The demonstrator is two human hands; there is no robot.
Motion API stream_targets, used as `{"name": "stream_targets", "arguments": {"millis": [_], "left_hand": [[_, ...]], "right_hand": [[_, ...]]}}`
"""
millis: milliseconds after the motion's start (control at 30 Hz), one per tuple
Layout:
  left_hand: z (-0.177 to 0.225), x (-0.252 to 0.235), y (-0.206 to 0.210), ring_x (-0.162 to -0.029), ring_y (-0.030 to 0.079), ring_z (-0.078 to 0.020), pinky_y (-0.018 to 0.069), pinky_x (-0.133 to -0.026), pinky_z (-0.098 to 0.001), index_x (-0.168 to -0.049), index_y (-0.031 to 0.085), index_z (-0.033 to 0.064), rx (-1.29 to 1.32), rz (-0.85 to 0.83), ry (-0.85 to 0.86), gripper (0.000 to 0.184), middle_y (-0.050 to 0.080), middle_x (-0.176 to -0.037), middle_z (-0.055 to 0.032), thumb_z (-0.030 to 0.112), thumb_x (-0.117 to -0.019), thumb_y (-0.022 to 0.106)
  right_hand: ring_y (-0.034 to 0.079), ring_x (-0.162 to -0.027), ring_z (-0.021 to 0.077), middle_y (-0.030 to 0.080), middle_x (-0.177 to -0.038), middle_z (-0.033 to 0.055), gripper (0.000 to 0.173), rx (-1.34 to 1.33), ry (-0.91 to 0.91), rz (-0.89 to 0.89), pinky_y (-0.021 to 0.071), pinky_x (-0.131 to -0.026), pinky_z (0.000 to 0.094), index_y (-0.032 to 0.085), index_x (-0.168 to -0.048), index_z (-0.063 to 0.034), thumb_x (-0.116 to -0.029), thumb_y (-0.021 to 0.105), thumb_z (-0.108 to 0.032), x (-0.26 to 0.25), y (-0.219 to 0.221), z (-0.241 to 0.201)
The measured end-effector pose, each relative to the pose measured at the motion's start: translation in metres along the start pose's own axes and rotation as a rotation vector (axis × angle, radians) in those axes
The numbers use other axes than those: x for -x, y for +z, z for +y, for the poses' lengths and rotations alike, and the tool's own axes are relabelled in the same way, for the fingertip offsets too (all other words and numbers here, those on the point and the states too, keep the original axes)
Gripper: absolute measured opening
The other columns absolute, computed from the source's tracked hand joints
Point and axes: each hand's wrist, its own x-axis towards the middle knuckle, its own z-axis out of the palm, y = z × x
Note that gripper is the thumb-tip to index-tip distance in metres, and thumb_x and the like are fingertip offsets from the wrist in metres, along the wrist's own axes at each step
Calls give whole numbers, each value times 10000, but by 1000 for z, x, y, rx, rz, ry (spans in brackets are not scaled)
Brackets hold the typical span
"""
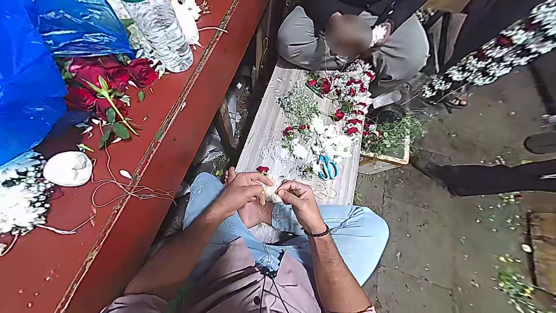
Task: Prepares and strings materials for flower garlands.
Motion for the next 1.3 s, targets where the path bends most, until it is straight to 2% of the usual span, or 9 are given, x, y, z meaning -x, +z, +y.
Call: {"name": "stream_targets", "arguments": {"millis": [233,400,467,600,700,833,967,1133,1300], "left_hand": [[2,-3,14,-485,529,-79,469,-516,-246,-1283,610,71,-194,38,67,374,590,-595,-25,76,-911,642],[-1,10,0,-606,593,-104,534,-612,-286,-1372,555,42,-182,-16,122,433,668,-755,-37,149,-963,648],[-3,10,-6,-631,597,-100,534,-612,-285,-1353,589,68,-128,22,168,472,690,-828,-22,153,-897,676],[-21,4,-39,-723,649,-87,572,-657,-273,-1309,614,46,-200,214,276,399,693,-898,-10,99,-914,586],[-13,15,-36,-826,688,-125,593,-796,-349,-1281,658,32,-307,-46,276,337,727,-942,-42,117,-991,509],[32,31,18,-568,537,-21,486,-565,-207,-1171,745,123,-56,-404,359,268,602,-675,53,243,-1062,532],[57,34,39,-453,398,32,368,-444,-156,-1105,792,160,349,-173,498,240,503,-563,113,271,-1000,607],[83,60,12,-425,405,19,390,-438,-163,-1058,754,150,557,118,713,180,443,-522,134,210,-985,601],[99,95,-29,-466,439,-26,423,-491,-204,-974,697,179,487,179,894,139,437,-539,109,207,-1003,564]], "right_hand": [[614,-741,108,704,-998,87,382,15,144,-187,527,-658,282,589,-1335,50,-1026,576,-175,-2,13,-8],[651,-781,48,717,-850,-4,90,173,77,-111,558,-740,267,737,-941,-14,-952,684,-87,3,24,-8],[663,-823,58,718,-867,5,99,197,85,-140,569,-796,292,727,-913,-7,-957,667,-73,5,15,-21],[575,-702,25,667,-776,-9,198,269,69,-156,488,-681,243,696,-892,0,-1013,590,-115,4,-10,-60],[530,-652,20,641,-760,-2,222,391,-23,-168,451,-623,222,697,-940,15,-1037,570,-140,6,-9,-96],[557,-690,22,648,-803,28,226,386,-116,-297,468,-636,209,693,-937,40,-1034,575,-127,5,5,-127],[530,-708,-10,614,-769,-50,245,202,-138,-280,435,-656,199,630,-849,-40,-1047,512,-126,5,21,-120],[515,-685,-45,586,-752,-138,235,173,-84,-180,434,-636,179,664,-859,-152,-1042,523,-196,4,8,-101],[515,-652,2,583,-716,-85,230,132,-70,-117,433,-619,210,666,-828,-146,-1019,565,-224,-9,-40,-93]]}}
